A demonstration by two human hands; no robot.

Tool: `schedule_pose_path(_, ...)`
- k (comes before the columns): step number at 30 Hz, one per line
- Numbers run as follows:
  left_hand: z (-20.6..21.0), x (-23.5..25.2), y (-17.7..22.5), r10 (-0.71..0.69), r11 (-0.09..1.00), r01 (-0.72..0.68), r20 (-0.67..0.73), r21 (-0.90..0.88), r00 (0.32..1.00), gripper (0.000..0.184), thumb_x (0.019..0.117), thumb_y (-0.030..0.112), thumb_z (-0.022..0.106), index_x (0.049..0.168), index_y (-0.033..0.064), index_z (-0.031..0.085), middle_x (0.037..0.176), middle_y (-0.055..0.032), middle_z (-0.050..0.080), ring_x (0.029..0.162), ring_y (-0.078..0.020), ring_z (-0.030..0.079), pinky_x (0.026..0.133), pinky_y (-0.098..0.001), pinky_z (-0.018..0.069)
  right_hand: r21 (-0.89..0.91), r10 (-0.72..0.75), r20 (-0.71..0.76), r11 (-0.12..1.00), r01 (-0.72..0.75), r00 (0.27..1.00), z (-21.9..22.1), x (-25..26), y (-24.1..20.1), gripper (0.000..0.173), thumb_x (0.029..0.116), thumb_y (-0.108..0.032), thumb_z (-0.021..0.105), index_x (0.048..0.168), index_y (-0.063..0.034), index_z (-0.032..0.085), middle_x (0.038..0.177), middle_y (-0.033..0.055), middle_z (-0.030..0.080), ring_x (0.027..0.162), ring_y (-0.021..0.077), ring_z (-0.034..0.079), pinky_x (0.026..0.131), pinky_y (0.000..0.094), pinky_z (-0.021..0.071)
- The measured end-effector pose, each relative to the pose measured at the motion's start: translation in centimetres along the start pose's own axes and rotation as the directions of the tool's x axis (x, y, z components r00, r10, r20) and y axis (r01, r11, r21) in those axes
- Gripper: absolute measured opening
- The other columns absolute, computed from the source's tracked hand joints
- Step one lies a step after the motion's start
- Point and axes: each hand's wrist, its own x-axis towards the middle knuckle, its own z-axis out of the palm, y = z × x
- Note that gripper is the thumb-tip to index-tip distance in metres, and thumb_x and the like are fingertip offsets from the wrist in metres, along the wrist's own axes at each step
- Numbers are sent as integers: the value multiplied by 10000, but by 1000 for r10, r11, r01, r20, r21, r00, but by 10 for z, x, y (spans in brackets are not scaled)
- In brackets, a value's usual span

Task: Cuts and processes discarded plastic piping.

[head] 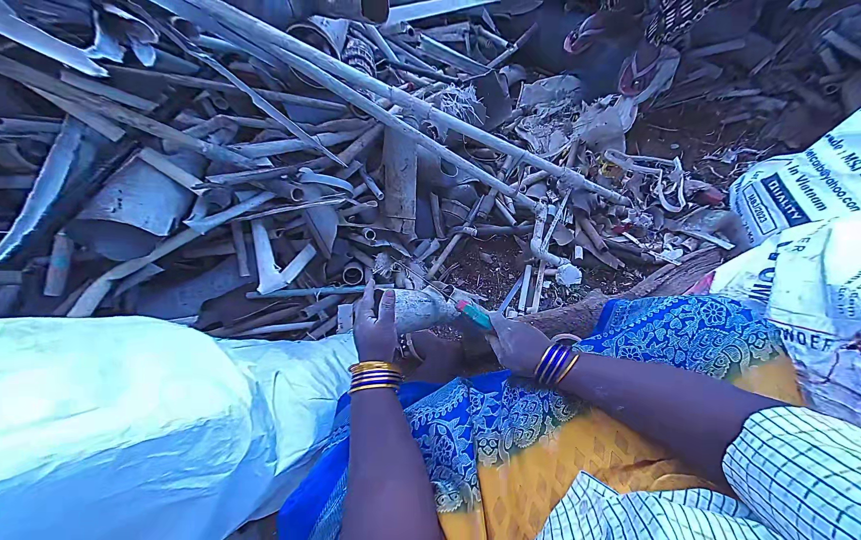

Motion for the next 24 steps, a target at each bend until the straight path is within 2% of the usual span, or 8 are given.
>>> schedule_pose_path(2, 0, 0, -3, -18, 1000, 18, -19, -15, 1000, 555, 1095, 291, 485, 1565, 12, 389, 1562, -259, 436, 1487, -328, 388, 1229, -444, 262, 14, -68, -74, 997, 70, 995, 1, -6, -3, 519, 1111, -239, 391, 1577, -19, 326, 1341, 250, 620, 1221, 393, 635, 1027, 553, 489)
schedule_pose_path(5, 3, -2, 0, -49, 999, 49, -46, 12, 998, 556, 1099, 314, 477, 1557, 8, 402, 1541, -268, 457, 1470, -340, 410, 1218, -453, 278, -18, 24, 70, 1000, -23, 997, 6, 2, 5, 440, 1115, -223, 392, 1487, 9, 362, 1280, 269, 615, 1197, 414, 634, 994, 568, 503)
schedule_pose_path(9, -1, -7, 21, -137, 965, 141, -33, 220, 990, 593, 1117, 379, 407, 1596, 37, 331, 1554, -249, 459, 1469, -365, 423, 1214, -503, 287, 22, -39, -4, 999, 39, 999, 2, -6, -2, 496, 1107, -217, 397, 1550, -1, 339, 1298, 267, 621, 1207, 402, 631, 1021, 555, 484)
schedule_pose_path(13, -6, -13, 40, -281, 896, 273, -30, 351, 959, 603, 1095, 486, 416, 1415, -4, 560, 1391, -278, 592, 1338, -394, 551, 1126, -562, 381, 45, 23, 105, 999, -28, 994, 7, -2, 1, 448, 1112, -214, 408, 1486, 29, 366, 1280, 284, 605, 1215, 410, 620, 1019, 547, 487)
schedule_pose_path(16, -1, -11, 38, -355, 831, 309, 14, 463, 935, 625, 1114, 489, 325, 1321, -28, 610, 1311, -276, 634, 1233, -389, 627, 1039, -567, 469, 150, -47, -67, 987, 57, 997, -1, -13, -5, 516, 1109, -208, 399, 1562, 21, 307, 1313, 269, 614, 1223, 373, 626, 1055, 505, 472)
schedule_pose_path(18, 10, -12, 31, -344, 812, 283, 28, 510, 938, 569, 1129, 416, 330, 1293, -47, 617, 1277, -277, 649, 1216, -388, 637, 1035, -554, 469, 211, -152, -241, 956, 205, 958, 1, -21, -11, 540, 1089, -197, 427, 1555, 54, 325, 1265, 270, 647, 1161, 364, 659, 1023, 483, 494)
schedule_pose_path(19, 17, -13, 24, -338, 813, 263, 53, 519, 940, 544, 1133, 379, 339, 1296, -60, 616, 1289, -283, 646, 1246, -395, 620, 1066, -552, 445, 234, -155, -239, 949, 212, 958, 4, -23, -11, 540, 1093, -202, 427, 1550, 65, 321, 1267, 272, 645, 1169, 363, 656, 1031, 477, 491)
schedule_pose_path(24, 45, -8, -3, -394, 809, 194, 266, 555, 880, 540, 1137, 364, 324, 1469, -28, 490, 1471, -271, 530, 1415, -379, 486, 1182, -517, 350, 426, 111, -83, 902, -66, 990, -3, 1, 1, 463, 1117, -210, 413, 1518, 18, 374, 1333, 263, 597, 1233, 345, 606, 1062, 473, 454)
